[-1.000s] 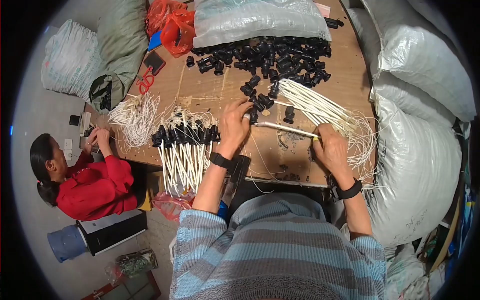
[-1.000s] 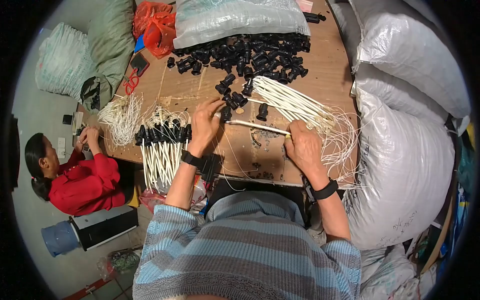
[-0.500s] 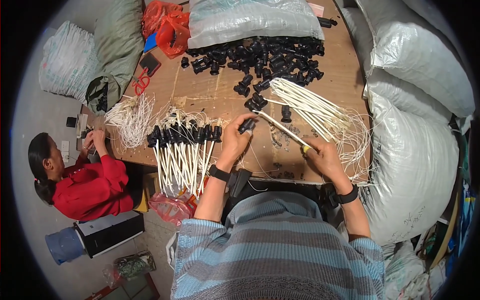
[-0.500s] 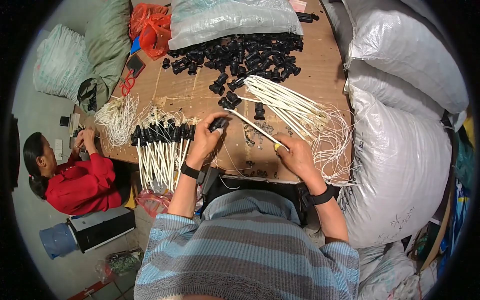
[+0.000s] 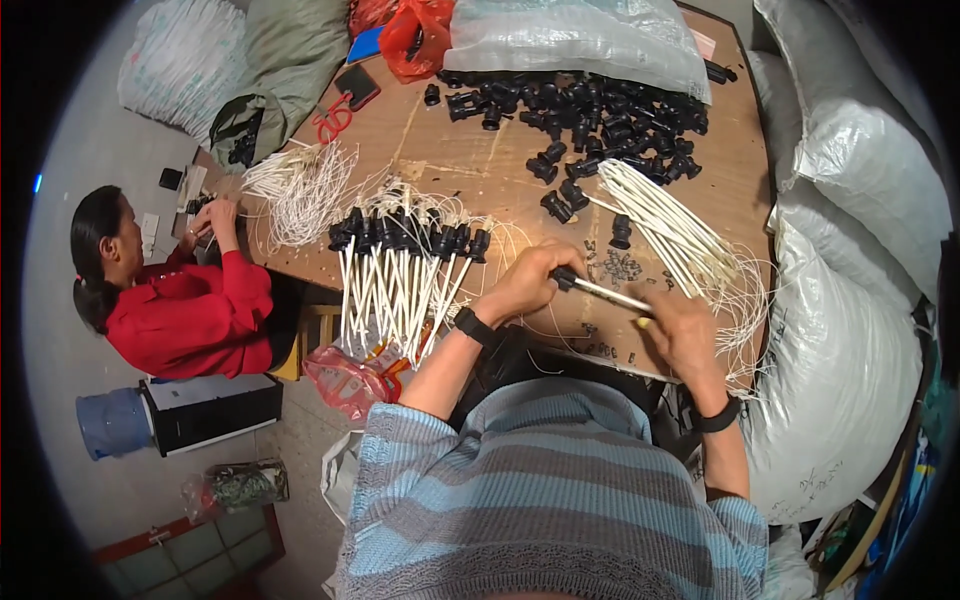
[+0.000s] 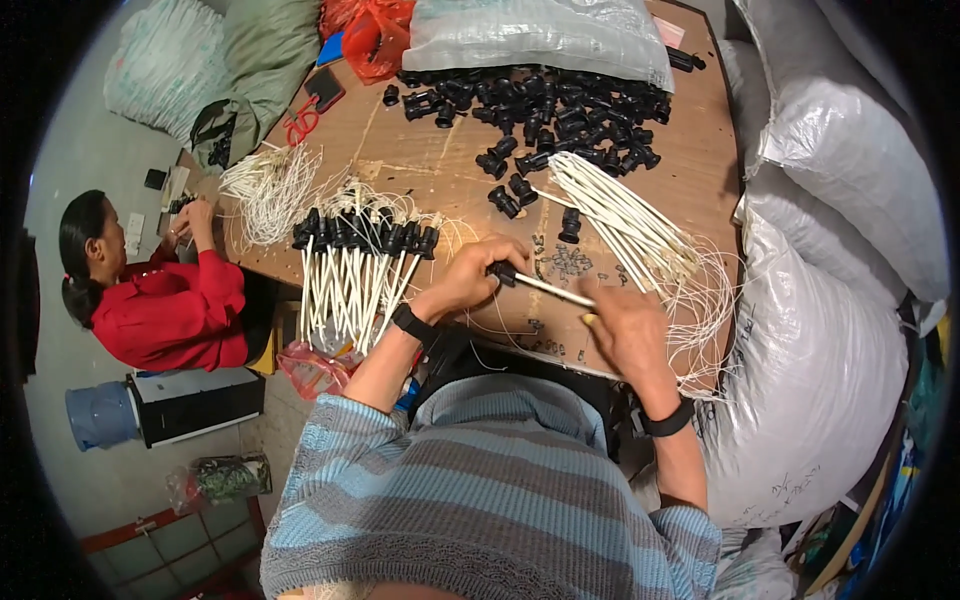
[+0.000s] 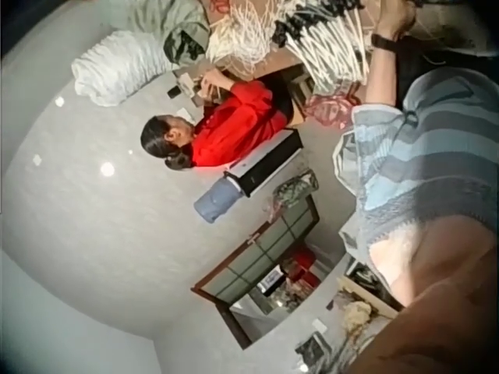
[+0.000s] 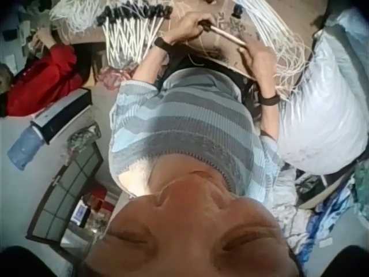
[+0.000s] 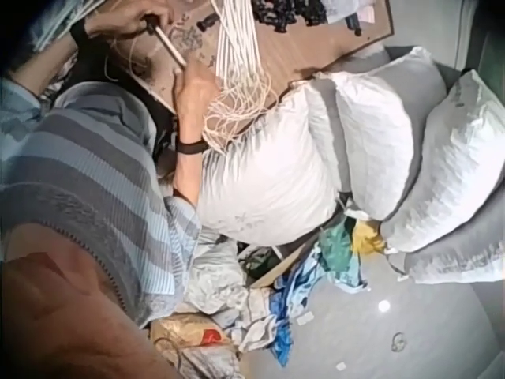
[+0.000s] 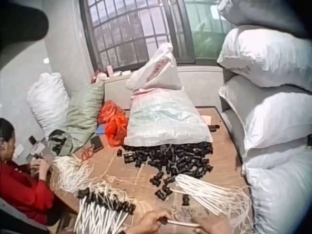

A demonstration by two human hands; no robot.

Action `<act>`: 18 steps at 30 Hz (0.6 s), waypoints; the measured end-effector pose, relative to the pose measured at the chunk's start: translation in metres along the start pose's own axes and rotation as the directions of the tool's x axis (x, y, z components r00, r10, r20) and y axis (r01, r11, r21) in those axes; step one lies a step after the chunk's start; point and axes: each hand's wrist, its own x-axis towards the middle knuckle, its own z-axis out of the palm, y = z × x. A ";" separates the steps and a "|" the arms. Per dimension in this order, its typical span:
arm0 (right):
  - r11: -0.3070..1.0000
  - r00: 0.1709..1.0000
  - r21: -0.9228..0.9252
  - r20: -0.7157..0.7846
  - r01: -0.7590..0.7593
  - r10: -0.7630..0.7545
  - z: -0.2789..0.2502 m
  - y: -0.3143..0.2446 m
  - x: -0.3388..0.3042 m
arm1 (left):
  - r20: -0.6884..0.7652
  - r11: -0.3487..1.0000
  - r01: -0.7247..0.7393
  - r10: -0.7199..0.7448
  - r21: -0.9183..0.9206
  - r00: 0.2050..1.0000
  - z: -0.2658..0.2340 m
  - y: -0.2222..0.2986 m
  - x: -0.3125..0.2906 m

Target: The person assembles components by hand, picking up a black plastic part and a white wire, threading the wire through the part, and sliding a small metal sleeve onto the wire. They then use a yellow tool to press the sleeve into place before setting the completed assembly aside on the table.

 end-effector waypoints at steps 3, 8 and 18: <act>0.967 0.968 0.050 -0.022 -0.249 0.250 0.000 0.016 -0.006 | -0.101 0.996 -0.066 0.071 0.051 0.992 0.000 0.015 0.002; 0.931 0.975 0.321 -0.079 -0.174 0.209 0.018 -0.011 0.017 | 0.114 0.914 -0.149 0.114 0.376 0.987 0.035 0.081 0.017; 0.804 0.990 0.577 0.096 -0.141 0.104 0.002 -0.014 0.018 | -0.160 0.661 0.532 -0.693 -0.529 0.703 0.019 0.036 -0.013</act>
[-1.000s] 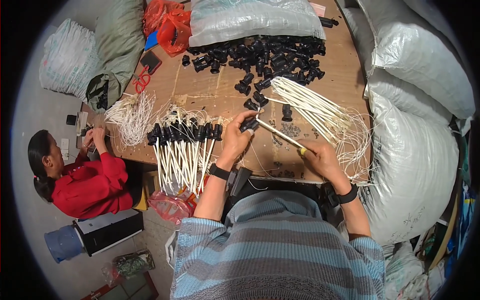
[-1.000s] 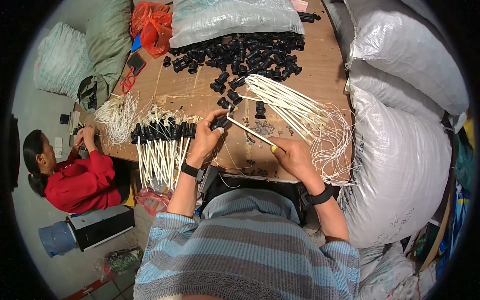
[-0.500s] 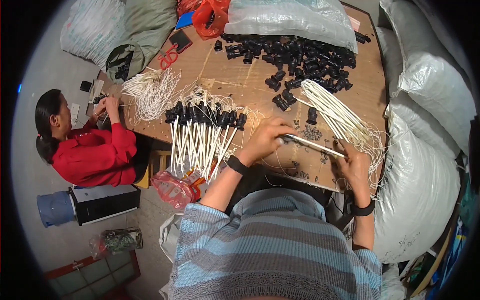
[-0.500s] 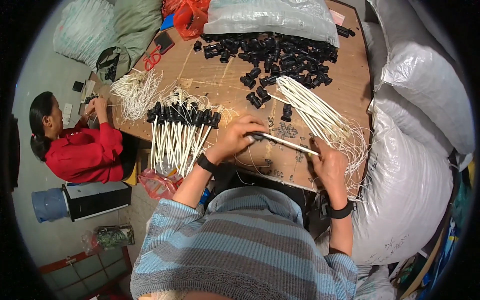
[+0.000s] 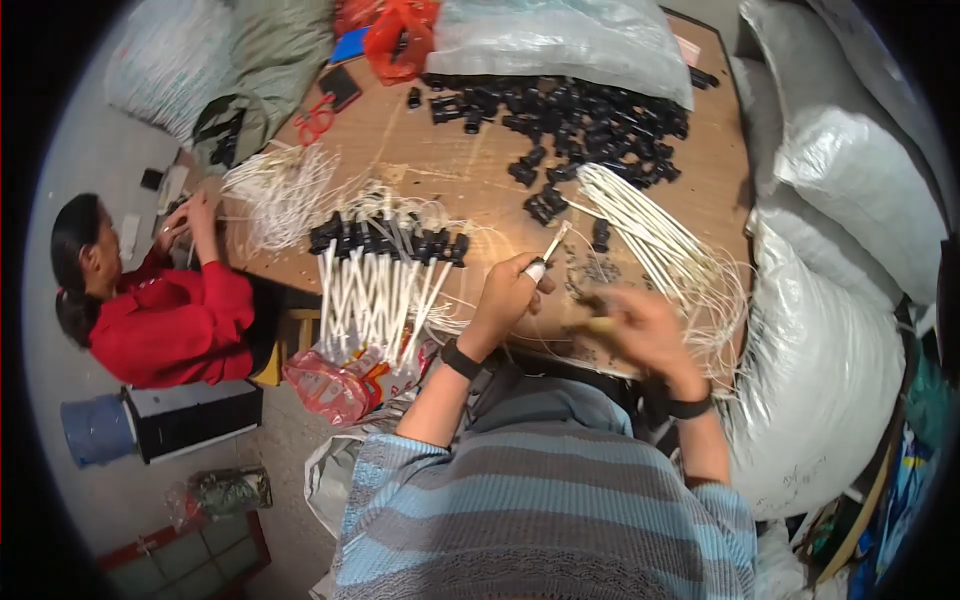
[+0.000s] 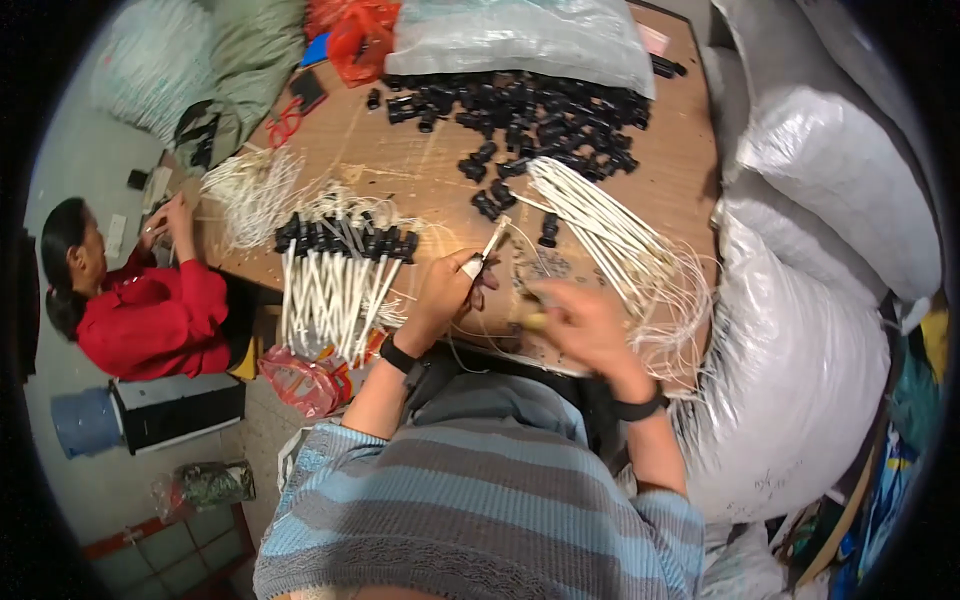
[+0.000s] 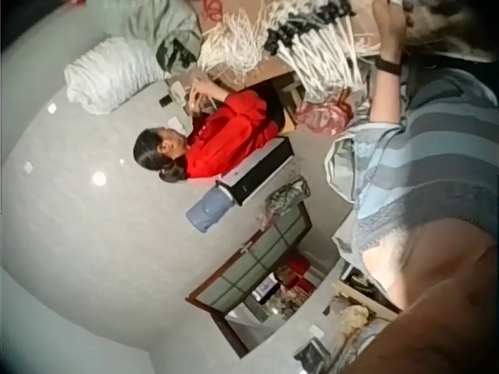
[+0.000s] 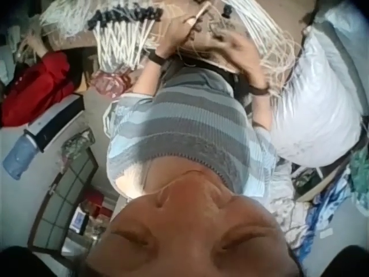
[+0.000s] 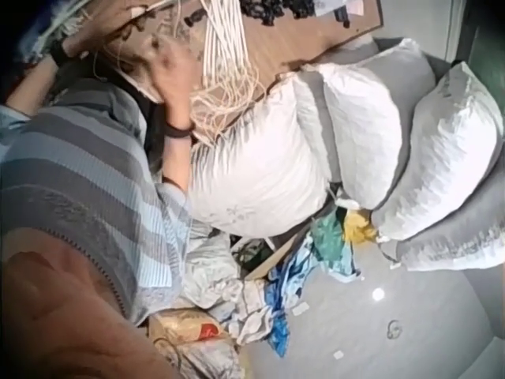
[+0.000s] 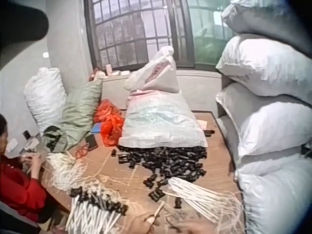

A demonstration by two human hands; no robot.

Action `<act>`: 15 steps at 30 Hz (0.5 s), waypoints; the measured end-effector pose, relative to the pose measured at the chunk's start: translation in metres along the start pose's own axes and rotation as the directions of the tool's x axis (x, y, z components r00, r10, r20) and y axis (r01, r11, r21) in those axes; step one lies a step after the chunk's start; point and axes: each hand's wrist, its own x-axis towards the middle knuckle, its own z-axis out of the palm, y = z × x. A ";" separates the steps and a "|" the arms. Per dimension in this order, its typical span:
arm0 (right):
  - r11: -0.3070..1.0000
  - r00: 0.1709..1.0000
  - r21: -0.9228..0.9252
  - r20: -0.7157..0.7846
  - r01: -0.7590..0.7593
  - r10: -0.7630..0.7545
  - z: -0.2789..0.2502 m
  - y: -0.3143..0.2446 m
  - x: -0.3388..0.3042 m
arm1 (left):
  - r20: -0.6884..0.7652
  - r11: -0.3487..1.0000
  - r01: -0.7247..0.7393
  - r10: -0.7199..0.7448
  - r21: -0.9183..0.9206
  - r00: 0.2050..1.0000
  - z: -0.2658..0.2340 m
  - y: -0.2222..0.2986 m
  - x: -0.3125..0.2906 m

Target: The person assembles components by hand, picking up a black plastic part and a white wire, threading the wire through the part, and sliding a small metal sleeve onto the wire. They then use a yellow tool to press the sleeve into place before setting the completed assembly aside on the table.

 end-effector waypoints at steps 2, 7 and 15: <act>0.961 0.995 -0.256 0.031 0.104 -0.100 0.038 0.003 0.006 | 0.182 0.997 0.013 0.001 -0.076 0.983 0.018 0.015 -0.007; 0.999 0.989 0.038 -0.146 -0.032 0.037 0.046 0.002 0.008 | 0.033 0.956 -0.184 0.181 0.228 0.983 0.012 -0.002 -0.001; 0.978 0.990 -0.192 -0.128 -0.083 0.059 0.032 0.009 0.006 | 0.286 0.851 -0.260 0.137 0.456 0.949 0.000 -0.003 0.005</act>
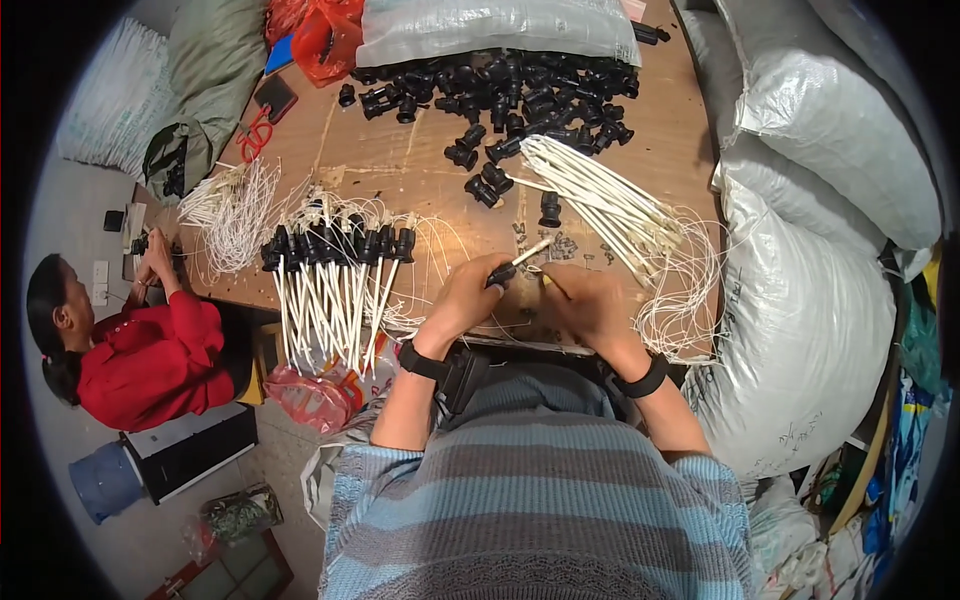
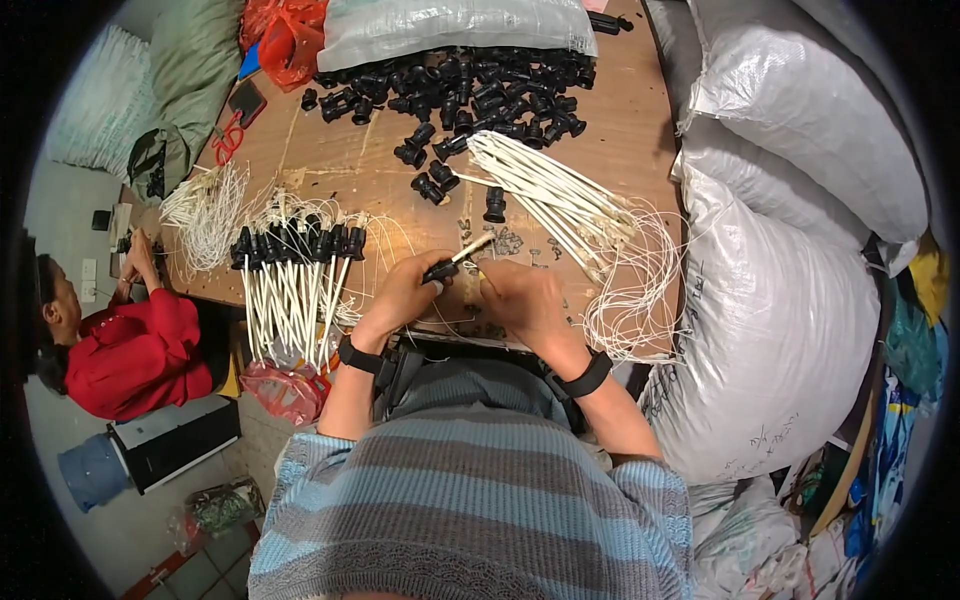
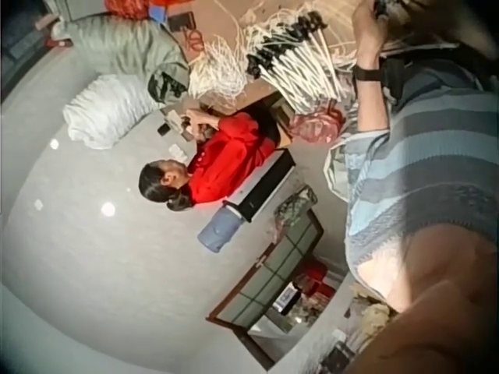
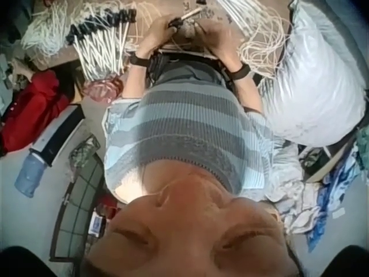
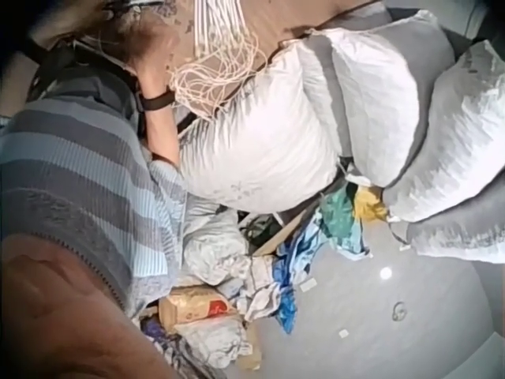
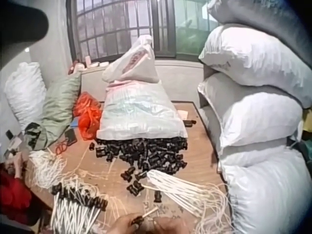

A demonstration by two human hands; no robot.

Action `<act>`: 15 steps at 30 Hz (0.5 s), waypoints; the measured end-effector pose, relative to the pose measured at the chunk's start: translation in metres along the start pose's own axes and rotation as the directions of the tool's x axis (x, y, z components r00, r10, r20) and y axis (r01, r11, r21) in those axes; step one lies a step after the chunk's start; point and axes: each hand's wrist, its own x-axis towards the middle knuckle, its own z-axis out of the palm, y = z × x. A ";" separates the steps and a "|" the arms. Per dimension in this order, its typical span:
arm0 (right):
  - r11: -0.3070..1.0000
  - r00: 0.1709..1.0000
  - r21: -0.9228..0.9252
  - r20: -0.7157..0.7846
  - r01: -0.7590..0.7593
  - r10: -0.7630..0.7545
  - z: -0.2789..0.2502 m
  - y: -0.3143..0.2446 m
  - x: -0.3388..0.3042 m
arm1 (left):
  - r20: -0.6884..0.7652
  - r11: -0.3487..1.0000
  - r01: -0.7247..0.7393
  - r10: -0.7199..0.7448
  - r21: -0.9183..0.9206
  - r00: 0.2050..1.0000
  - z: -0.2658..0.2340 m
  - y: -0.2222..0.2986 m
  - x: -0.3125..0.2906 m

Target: The person assembles components by hand, picking up a black plastic part and a white wire, threading the wire through the part, and sliding a small metal sleeve onto the wire. They then use a yellow tool to press the sleeve into place before setting the completed assembly aside on the table.

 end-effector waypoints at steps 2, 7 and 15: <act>1.000 1.000 0.005 -0.005 0.009 -0.009 0.001 0.001 0.000 | 0.029 1.000 -0.011 0.011 0.024 1.000 0.001 0.005 -0.001; 0.999 0.999 0.015 0.027 0.034 -0.035 0.012 0.013 -0.004 | 0.097 0.999 0.031 -0.030 -0.007 0.995 -0.001 0.017 -0.003; 0.993 0.996 0.114 0.086 -0.039 0.030 0.014 0.009 -0.006 | 0.160 0.999 -0.026 0.019 0.036 0.987 0.007 0.014 -0.003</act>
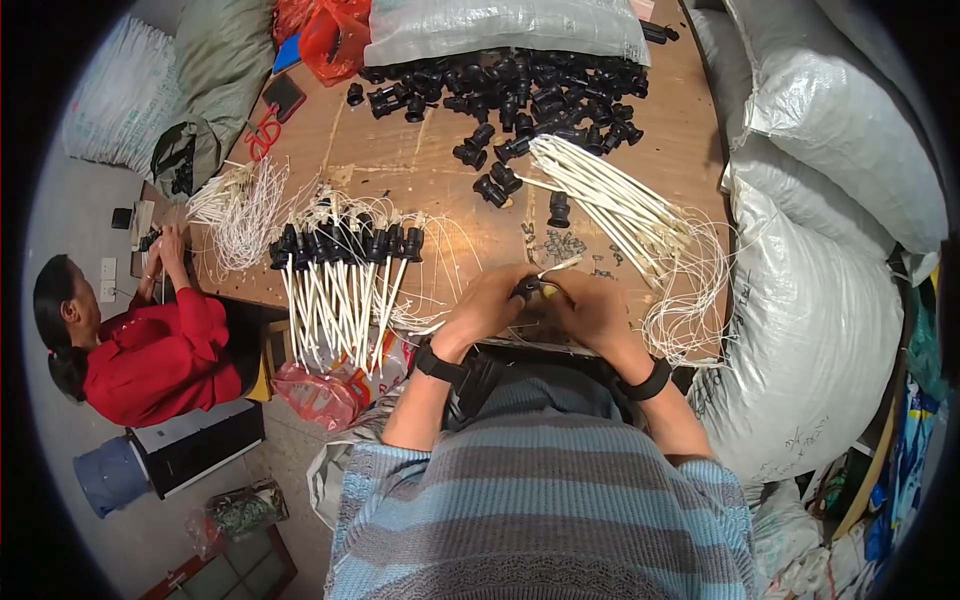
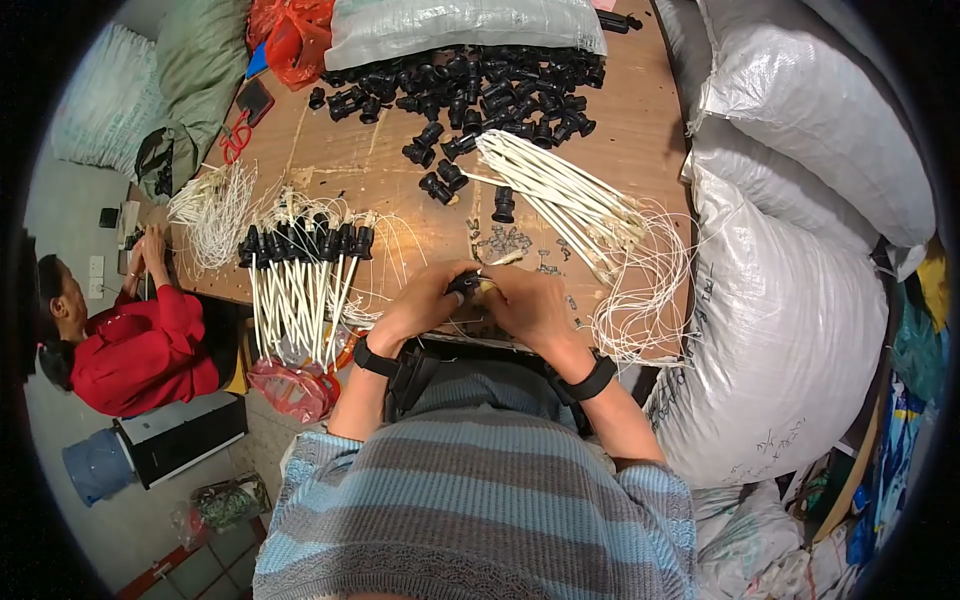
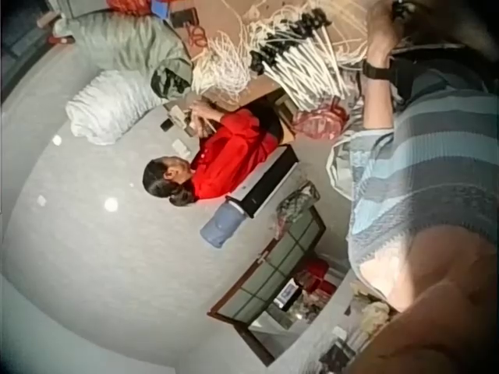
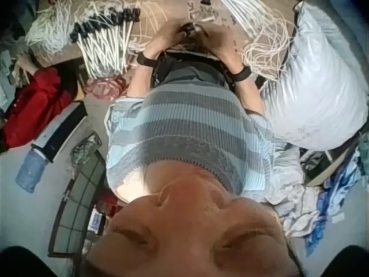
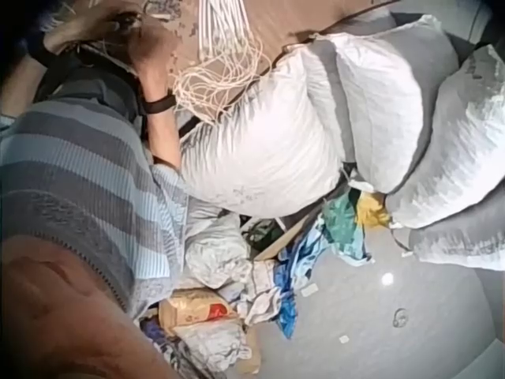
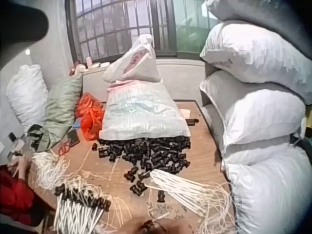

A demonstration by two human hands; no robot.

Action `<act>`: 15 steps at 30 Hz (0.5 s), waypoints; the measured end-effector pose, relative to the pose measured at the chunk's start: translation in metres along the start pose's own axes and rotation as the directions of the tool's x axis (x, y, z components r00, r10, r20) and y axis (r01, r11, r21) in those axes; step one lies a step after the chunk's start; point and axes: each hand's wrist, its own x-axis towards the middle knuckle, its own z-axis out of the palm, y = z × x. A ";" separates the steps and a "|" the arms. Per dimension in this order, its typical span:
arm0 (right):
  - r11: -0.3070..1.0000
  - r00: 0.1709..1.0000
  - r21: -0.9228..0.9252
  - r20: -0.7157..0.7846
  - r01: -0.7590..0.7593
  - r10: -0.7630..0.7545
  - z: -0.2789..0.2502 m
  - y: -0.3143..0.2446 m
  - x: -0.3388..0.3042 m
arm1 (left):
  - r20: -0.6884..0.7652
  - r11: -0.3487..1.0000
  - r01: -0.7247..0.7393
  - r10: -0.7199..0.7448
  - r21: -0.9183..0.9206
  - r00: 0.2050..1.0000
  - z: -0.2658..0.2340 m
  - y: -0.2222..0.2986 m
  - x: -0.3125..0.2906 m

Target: The person assembles components by hand, picking up a black plastic part and a white wire, threading the wire through the part, and sliding a small metal sleeve onto the wire. They then use a yellow tool to press the sleeve into place before setting the completed assembly aside on the table.

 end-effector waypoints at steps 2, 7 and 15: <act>0.997 0.998 0.074 -0.064 -0.007 0.012 -0.003 -0.005 -0.001 | 0.002 0.999 -0.026 0.026 -0.035 1.000 0.002 0.001 -0.001; 0.990 0.993 0.089 0.038 0.110 -0.113 -0.007 -0.008 -0.003 | 0.028 0.918 -0.008 0.021 -0.396 0.999 0.005 0.003 -0.004; 0.996 0.999 0.072 -0.023 0.046 -0.045 -0.002 -0.011 -0.007 | -0.428 0.954 -0.298 0.288 0.044 0.857 0.007 0.011 -0.011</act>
